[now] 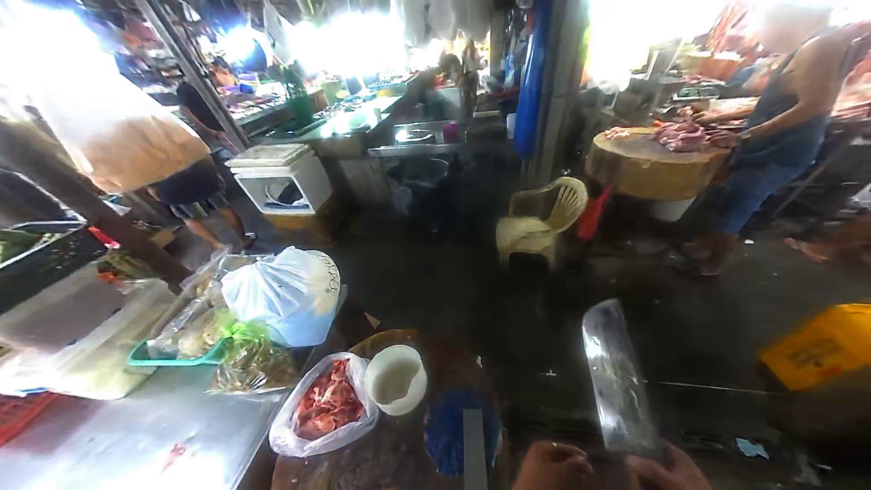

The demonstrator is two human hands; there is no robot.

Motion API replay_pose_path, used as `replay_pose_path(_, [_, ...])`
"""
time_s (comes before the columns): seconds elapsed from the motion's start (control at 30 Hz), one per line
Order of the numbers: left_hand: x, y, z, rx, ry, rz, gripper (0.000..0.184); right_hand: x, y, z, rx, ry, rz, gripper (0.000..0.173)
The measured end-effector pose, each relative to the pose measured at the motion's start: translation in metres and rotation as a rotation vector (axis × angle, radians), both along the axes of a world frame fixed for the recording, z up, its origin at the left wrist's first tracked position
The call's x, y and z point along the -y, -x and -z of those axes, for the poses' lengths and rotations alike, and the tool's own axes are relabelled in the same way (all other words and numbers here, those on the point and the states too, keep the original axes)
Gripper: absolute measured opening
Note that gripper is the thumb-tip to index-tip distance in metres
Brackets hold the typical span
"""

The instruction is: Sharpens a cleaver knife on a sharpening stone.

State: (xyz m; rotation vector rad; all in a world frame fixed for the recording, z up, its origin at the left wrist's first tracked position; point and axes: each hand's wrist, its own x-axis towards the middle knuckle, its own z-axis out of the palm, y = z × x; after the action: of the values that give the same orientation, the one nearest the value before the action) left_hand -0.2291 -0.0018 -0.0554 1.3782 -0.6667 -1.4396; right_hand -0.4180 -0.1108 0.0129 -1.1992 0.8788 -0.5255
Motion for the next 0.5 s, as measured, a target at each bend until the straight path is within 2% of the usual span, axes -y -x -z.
replay_pose_path(0.07, [-0.004, -0.01, 0.014, 0.214, -0.05, 0.032, 0.057, -0.003, -0.014, -0.011, -0.059, 0.227, -0.009, 0.037])
replay_pose_path(0.13, [-0.003, -0.02, 0.026, 0.399, -0.127, 0.008, 0.072, -0.004, -0.025, -0.003, -0.019, 0.264, -0.087, 0.057])
replay_pose_path(0.2, [0.001, -0.031, 0.031, 0.497, -0.152, -0.098, 0.067, -0.002, -0.04, 0.023, -0.086, 0.235, -0.093, 0.049])
replay_pose_path(0.27, [-0.006, -0.036, 0.019, 0.519, -0.125, -0.222, 0.054, -0.001, -0.045, 0.045, -0.375, 0.397, -0.147, 0.052])
replay_pose_path(0.33, [-0.028, -0.037, -0.001, 0.474, -0.093, -0.393, 0.043, 0.002, -0.044, 0.054, -0.592, 0.594, -0.312, 0.06])
replay_pose_path(0.4, [-0.057, -0.043, -0.002, 0.491, -0.11, -0.619, 0.034, 0.009, -0.047, 0.071, -0.655, 0.751, -0.47, 0.063])
replay_pose_path(0.5, [-0.114, -0.051, 0.009, 0.658, -0.069, -0.963, 0.029, 0.022, -0.062, 0.09, -0.709, 0.919, -0.709, 0.064])
